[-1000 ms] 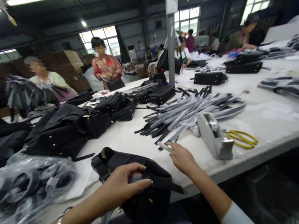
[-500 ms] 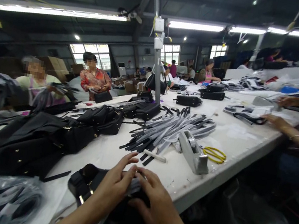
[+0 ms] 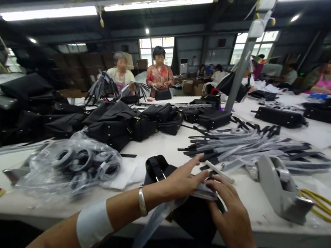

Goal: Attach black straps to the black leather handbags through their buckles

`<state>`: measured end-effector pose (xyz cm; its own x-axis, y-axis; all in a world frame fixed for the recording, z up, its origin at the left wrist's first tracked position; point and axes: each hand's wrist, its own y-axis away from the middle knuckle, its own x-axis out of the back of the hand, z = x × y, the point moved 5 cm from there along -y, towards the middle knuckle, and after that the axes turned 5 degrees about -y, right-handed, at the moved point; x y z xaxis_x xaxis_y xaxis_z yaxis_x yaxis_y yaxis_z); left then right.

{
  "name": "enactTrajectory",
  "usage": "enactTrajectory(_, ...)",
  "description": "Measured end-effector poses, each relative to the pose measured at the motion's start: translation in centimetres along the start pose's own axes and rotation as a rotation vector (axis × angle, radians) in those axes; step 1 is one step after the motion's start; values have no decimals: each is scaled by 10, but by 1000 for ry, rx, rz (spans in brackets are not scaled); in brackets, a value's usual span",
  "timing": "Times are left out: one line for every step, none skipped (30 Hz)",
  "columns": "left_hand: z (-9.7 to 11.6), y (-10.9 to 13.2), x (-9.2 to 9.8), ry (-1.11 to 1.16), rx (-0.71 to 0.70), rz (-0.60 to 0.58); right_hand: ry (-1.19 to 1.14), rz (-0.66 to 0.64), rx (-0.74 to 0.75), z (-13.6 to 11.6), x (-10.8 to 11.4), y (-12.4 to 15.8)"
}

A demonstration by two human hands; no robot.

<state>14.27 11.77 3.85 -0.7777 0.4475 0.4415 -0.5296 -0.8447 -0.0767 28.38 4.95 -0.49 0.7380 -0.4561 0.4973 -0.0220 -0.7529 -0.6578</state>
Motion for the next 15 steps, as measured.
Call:
enactTrajectory(-3,6,5,75,46,10,-5,-1,-7,1,1,-1)
enactTrajectory(-6,13,10,147,91,3,-17,-7,-27,2,3,-2)
enactTrajectory(-9,22,14,209,133,-18,-31,-15,-64,4,5,-5)
enactTrajectory(-11,32,17,262,168,-52,-46,-30,-112,6,6,-8)
enactTrajectory(-12,43,20,310,189,-95,-56,-49,-168,9,7,-13)
enactTrajectory(-13,55,20,354,198,-160,-60,-58,-221,12,8,-20)
enactTrajectory(-15,67,18,400,198,-239,-62,-58,-263,16,9,-29)
enactTrajectory(-16,79,14,453,193,-328,-60,-49,-284,21,9,-39)
enactTrajectory(-19,91,9,509,187,-409,-53,-29,-286,27,9,-51)
enactTrajectory(-23,102,3,558,187,-479,-42,-7,-274,34,8,-64)
enactTrajectory(-28,112,-2,590,195,-517,-23,22,-257,42,8,-77)
enactTrajectory(-35,119,-5,607,212,-515,1,38,-241,50,8,-88)
enactTrajectory(-43,124,-7,610,237,-477,29,40,-228,58,8,-98)
enactTrajectory(-51,127,-7,601,270,-419,51,39,-208,63,9,-105)
enactTrajectory(-58,130,-4,577,304,-347,79,24,-182,64,12,-110)
